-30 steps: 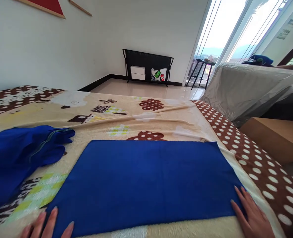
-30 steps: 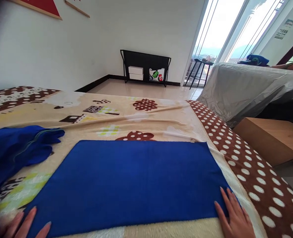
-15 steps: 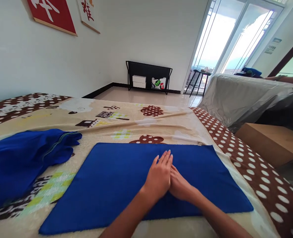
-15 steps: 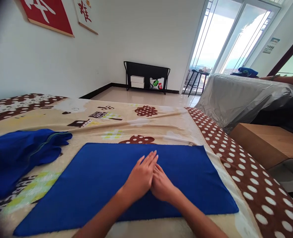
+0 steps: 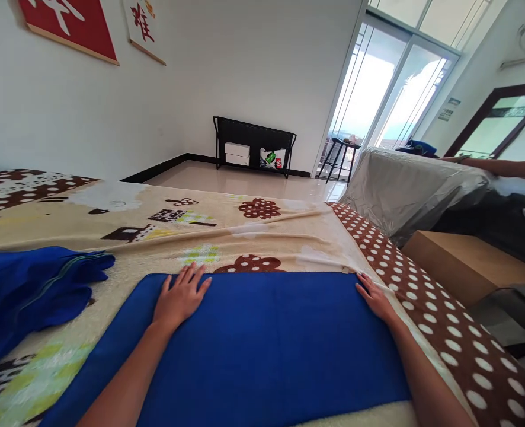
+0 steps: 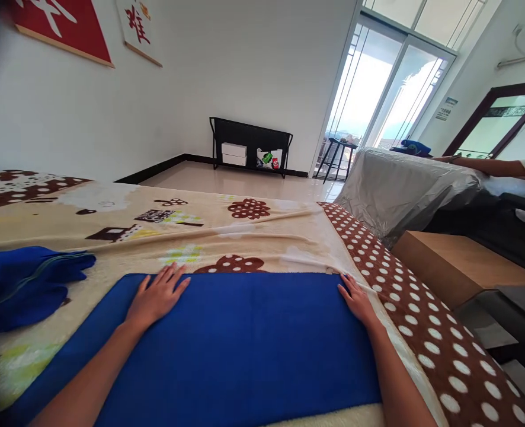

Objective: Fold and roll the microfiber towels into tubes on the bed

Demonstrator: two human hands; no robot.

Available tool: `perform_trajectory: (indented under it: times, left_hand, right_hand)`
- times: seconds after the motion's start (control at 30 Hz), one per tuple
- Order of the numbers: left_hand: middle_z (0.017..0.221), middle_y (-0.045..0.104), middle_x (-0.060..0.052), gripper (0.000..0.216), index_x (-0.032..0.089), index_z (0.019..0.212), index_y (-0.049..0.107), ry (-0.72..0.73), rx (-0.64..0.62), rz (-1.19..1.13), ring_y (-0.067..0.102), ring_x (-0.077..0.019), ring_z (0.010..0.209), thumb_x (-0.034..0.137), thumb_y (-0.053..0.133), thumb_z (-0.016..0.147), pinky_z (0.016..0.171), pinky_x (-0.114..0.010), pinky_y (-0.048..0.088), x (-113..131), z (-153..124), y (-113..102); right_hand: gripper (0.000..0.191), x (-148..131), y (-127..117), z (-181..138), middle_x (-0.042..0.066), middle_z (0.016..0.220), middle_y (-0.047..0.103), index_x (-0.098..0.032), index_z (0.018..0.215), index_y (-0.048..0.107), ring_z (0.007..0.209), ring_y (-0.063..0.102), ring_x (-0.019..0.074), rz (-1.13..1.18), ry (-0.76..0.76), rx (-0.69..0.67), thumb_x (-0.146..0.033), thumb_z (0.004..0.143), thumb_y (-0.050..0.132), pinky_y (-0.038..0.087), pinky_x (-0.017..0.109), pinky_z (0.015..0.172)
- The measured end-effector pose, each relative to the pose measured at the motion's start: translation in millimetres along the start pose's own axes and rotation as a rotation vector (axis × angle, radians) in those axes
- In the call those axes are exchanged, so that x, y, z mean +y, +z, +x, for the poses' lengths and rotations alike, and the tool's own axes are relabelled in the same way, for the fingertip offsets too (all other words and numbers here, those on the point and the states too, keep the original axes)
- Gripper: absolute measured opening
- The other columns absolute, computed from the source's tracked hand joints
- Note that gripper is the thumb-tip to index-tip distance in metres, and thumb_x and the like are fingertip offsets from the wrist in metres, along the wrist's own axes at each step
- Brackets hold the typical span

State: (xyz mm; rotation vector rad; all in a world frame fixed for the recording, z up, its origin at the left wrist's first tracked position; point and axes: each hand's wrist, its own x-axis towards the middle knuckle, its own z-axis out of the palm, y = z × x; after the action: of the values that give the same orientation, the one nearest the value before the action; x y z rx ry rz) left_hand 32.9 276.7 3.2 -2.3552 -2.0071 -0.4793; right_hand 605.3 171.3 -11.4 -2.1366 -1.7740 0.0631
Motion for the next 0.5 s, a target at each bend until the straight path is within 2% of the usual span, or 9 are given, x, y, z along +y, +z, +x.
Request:
perform_trajectory:
  times: [0.1, 0.17, 0.23, 0.3, 0.33, 0.4, 0.43, 0.47, 0.5]
  left_hand:
    - [0.159, 0.03, -0.018, 0.061, 0.012, 0.15, 0.037, -0.074, 0.075, 0.023, 0.027, -0.0321, 0.148, 0.047, 0.023, 0.102, 0.114, -0.061, 0.022, -21, 1, -7]
    - [0.162, 0.024, -0.016, 0.061, 0.012, 0.153, 0.032, -0.041, 0.129, 0.037, 0.019, -0.0268, 0.151, 0.044, 0.02, 0.103, 0.118, -0.056, 0.018, -11, -5, -13]
    - [0.163, 0.024, -0.01, 0.057, 0.019, 0.155, 0.029, 0.089, 0.17, 0.037, 0.018, -0.0213, 0.152, 0.042, 0.025, 0.103, 0.121, -0.049, 0.014, 12, -21, -21]
    - [0.161, 0.029, -0.005, 0.056, 0.027, 0.155, 0.029, 0.295, 0.151, 0.008, 0.027, -0.0206, 0.149, 0.043, 0.034, 0.101, 0.121, -0.045, 0.018, 39, -48, -29]
    - [0.16, 0.031, -0.003, 0.057, 0.032, 0.155, 0.027, 0.404, 0.102, -0.015, 0.032, -0.0206, 0.147, 0.044, 0.038, 0.1, 0.12, -0.043, 0.023, 51, -66, -32]
    - [0.158, 0.034, 0.004, 0.06, 0.044, 0.153, 0.024, 0.555, -0.052, -0.051, 0.041, -0.0189, 0.142, 0.046, 0.045, 0.097, 0.115, -0.038, 0.033, 64, -105, -33]
    - [0.156, 0.035, 0.007, 0.061, 0.048, 0.151, 0.023, 0.553, -0.11, -0.049, 0.044, -0.0188, 0.14, 0.047, 0.047, 0.094, 0.113, -0.038, 0.036, 64, -125, -33]
    - [0.154, 0.037, 0.01, 0.063, 0.053, 0.148, 0.023, 0.482, -0.123, -0.031, 0.046, -0.0197, 0.139, 0.048, 0.05, 0.092, 0.11, -0.04, 0.04, 60, -144, -32]
    - [0.153, 0.038, 0.013, 0.066, 0.056, 0.146, 0.022, 0.347, -0.105, 0.007, 0.047, -0.0216, 0.138, 0.049, 0.052, 0.088, 0.108, -0.043, 0.042, 52, -163, -32]
  right_hand:
    - [0.065, 9, -3, -5, 0.012, 0.154, 0.042, -0.017, 0.146, 0.048, 0.142, 0.04, 0.027, -0.023, 0.067, 0.077, -0.056, 0.097, 0.027, 0.034, 0.047, 0.116]
    - [0.067, -7, 1, -18, 0.013, 0.158, 0.034, -0.016, 0.15, 0.041, 0.145, 0.034, 0.0279, -0.039, 0.062, 0.167, -0.056, 0.098, 0.027, 0.03, 0.05, 0.117]
    - [0.064, -28, 7, -43, 0.009, 0.16, 0.031, -0.02, 0.153, 0.036, 0.147, 0.031, 0.0249, -0.043, -0.044, 0.167, -0.055, 0.099, 0.028, 0.029, 0.048, 0.118]
    - [0.06, -41, 11, -78, 0.004, 0.159, 0.033, -0.029, 0.153, 0.034, 0.146, 0.032, 0.0214, -0.051, -0.168, 0.056, -0.055, 0.099, 0.032, 0.028, 0.045, 0.119]
    - [0.059, -42, 12, -97, 0.002, 0.159, 0.034, -0.032, 0.153, 0.033, 0.147, 0.032, 0.0213, -0.066, -0.179, 0.01, -0.055, 0.099, 0.033, 0.027, 0.046, 0.12]
    - [0.062, -28, 12, -135, 0.002, 0.159, 0.034, -0.031, 0.154, 0.032, 0.147, 0.03, 0.0234, -0.099, -0.084, 0.016, -0.058, 0.098, 0.033, 0.026, 0.05, 0.12]
    - [0.064, -15, 10, -152, 0.003, 0.159, 0.035, -0.029, 0.154, 0.032, 0.147, 0.031, 0.0245, -0.105, -0.009, 0.047, -0.059, 0.097, 0.032, 0.026, 0.05, 0.12]
    - [0.066, -1, 9, -167, 0.005, 0.157, 0.037, -0.026, 0.154, 0.033, 0.146, 0.033, 0.0252, -0.099, 0.067, 0.075, -0.06, 0.096, 0.031, 0.028, 0.05, 0.119]
    - [0.068, 15, 7, -180, 0.006, 0.155, 0.041, -0.024, 0.153, 0.036, 0.144, 0.037, 0.0257, -0.084, 0.131, 0.093, -0.061, 0.096, 0.03, 0.031, 0.049, 0.118]
